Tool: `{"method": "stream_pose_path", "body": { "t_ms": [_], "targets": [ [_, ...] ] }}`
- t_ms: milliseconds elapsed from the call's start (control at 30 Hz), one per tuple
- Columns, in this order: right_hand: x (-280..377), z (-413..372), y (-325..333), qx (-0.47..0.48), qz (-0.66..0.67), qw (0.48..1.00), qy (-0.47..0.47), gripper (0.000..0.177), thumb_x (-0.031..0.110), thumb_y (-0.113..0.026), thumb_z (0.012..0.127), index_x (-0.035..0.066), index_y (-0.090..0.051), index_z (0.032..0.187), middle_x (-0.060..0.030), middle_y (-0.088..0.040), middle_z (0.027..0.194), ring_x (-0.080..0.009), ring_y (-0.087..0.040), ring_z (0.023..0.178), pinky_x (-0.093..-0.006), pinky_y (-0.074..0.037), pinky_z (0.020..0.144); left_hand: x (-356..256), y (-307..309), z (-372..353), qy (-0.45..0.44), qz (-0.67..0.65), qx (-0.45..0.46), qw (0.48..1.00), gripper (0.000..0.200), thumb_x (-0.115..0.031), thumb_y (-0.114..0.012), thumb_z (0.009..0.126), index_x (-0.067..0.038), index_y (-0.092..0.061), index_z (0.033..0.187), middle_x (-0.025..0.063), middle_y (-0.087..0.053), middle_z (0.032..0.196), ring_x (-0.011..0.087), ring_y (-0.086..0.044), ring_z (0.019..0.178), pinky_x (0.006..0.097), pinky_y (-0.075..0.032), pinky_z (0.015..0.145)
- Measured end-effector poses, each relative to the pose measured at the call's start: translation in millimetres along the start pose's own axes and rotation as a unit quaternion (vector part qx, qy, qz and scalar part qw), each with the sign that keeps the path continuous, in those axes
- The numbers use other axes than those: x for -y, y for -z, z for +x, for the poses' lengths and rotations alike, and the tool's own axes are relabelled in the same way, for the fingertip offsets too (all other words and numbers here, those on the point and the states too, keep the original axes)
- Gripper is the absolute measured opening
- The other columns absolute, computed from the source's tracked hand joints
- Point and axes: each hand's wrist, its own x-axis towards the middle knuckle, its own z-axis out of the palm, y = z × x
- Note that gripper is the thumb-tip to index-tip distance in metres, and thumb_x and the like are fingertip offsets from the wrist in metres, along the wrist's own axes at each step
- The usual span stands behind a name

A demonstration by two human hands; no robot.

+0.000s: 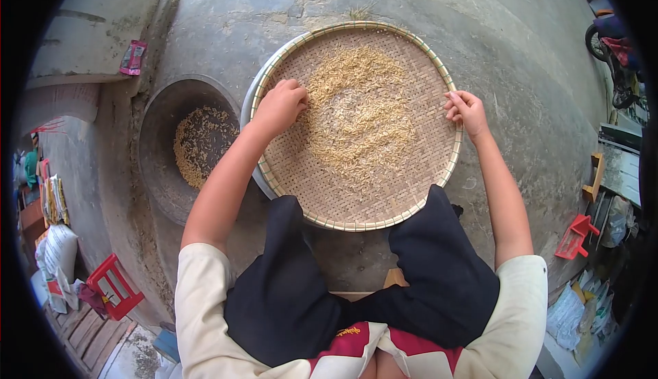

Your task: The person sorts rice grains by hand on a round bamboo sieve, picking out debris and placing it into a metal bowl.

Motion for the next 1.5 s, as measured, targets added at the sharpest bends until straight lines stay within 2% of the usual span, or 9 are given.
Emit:
{"method": "stream_pose_path", "body": {
  "t_ms": [200,300,433,567,700,900,967,1233,1500],
  "targets": [
    [2,-1,-2,0.005,-0.003,1.000,0.002,0.029,0.028,-0.058,0.088,0.000,-0.063,0.095,-0.0044,-0.063,0.075,-0.0070,-0.058,0.055,-0.0169,-0.044,0.048,1,-5,-7,-0.030,0.085,-0.032,0.995,0.009,-0.005,-0.063,0.075,-0.006,-0.056,0.081,0.0089,-0.054,0.097,0.0280,-0.048,0.102,0.0373,-0.043,0.085],
    [1,-2,-1,0.001,0.008,1.000,0.000,0.029,0.027,-0.057,0.088,0.000,-0.063,0.097,-0.0048,-0.063,0.075,-0.0073,-0.058,0.055,-0.0168,-0.044,0.048,1,12,-27,-0.097,0.048,-0.157,0.982,0.009,-0.009,-0.061,0.079,-0.004,-0.056,0.084,0.0092,-0.056,0.090,0.0268,-0.054,0.093,0.0368,-0.046,0.078],
    [-3,0,0,-0.001,0.013,1.000,0.004,0.028,0.027,-0.058,0.088,0.000,-0.062,0.097,-0.0057,-0.063,0.076,-0.0076,-0.058,0.056,-0.0169,-0.044,0.048,0,56,-92,0.135,-0.113,-0.252,0.952,0.008,-0.004,-0.061,0.079,0.000,-0.058,0.086,0.0122,-0.060,0.079,0.0234,-0.061,0.075,0.0320,-0.048,0.069],
    [4,-1,-6,-0.013,-0.007,1.000,-0.008,0.026,0.025,-0.059,0.087,0.000,-0.062,0.096,-0.0060,-0.063,0.077,-0.0076,-0.058,0.056,-0.0177,-0.045,0.048,35,69,-154,0.369,0.137,-0.271,0.878,0.038,-0.009,-0.069,0.073,-0.009,-0.056,0.109,0.0130,-0.048,0.125,0.0291,-0.043,0.118,0.0410,-0.036,0.095],
    [10,8,-22,-0.009,-0.071,0.997,-0.025,0.024,0.022,-0.062,0.085,0.000,-0.062,0.095,-0.0057,-0.063,0.079,-0.0088,-0.058,0.057,-0.0208,-0.047,0.051,51,58,-169,0.451,0.102,-0.186,0.867,0.063,-0.024,-0.074,0.072,-0.013,-0.046,0.127,0.0172,-0.024,0.144,0.0352,-0.016,0.136,0.0543,-0.023,0.103],
    [41,45,-72,-0.001,-0.142,0.986,0.085,0.023,0.016,-0.065,0.080,0.000,-0.062,0.096,-0.0063,-0.061,0.081,-0.0128,-0.059,0.066,-0.0262,-0.049,0.060,42,38,-137,0.390,0.081,-0.127,0.908,0.056,-0.036,-0.066,0.079,-0.012,-0.048,0.126,0.0181,-0.023,0.145,0.0371,-0.013,0.137,0.0583,-0.018,0.103],
    [51,54,-86,0.009,-0.322,0.925,0.200,0.021,0.015,-0.065,0.078,0.004,-0.062,0.096,-0.0086,-0.060,0.086,-0.0201,-0.061,0.077,-0.0314,-0.049,0.069,41,29,-129,0.357,0.058,-0.136,0.922,0.057,-0.040,-0.061,0.082,-0.011,-0.044,0.129,0.0189,-0.024,0.145,0.0367,-0.012,0.137,0.0588,-0.015,0.104],
    [58,76,-123,-0.025,-0.418,0.900,0.124,0.016,0.019,-0.065,0.077,0.007,-0.060,0.087,-0.0120,-0.060,0.093,-0.0306,-0.059,0.089,-0.0411,-0.047,0.077,30,13,-104,0.286,0.076,-0.146,0.944,0.079,-0.045,-0.060,0.080,-0.013,-0.023,0.142,0.0171,-0.018,0.148,0.0353,-0.010,0.138,0.0556,-0.013,0.105],
    [57,85,-123,0.008,-0.414,0.905,0.101,0.013,0.017,-0.064,0.078,0.007,-0.061,0.086,-0.0129,-0.061,0.091,-0.0312,-0.058,0.089,-0.0424,-0.046,0.076,36,-5,-84,0.238,0.052,-0.190,0.951,0.072,-0.042,-0.060,0.082,-0.010,-0.029,0.139,0.0211,-0.019,0.146,0.0371,-0.011,0.137,0.0557,-0.014,0.105]
  ]
}}
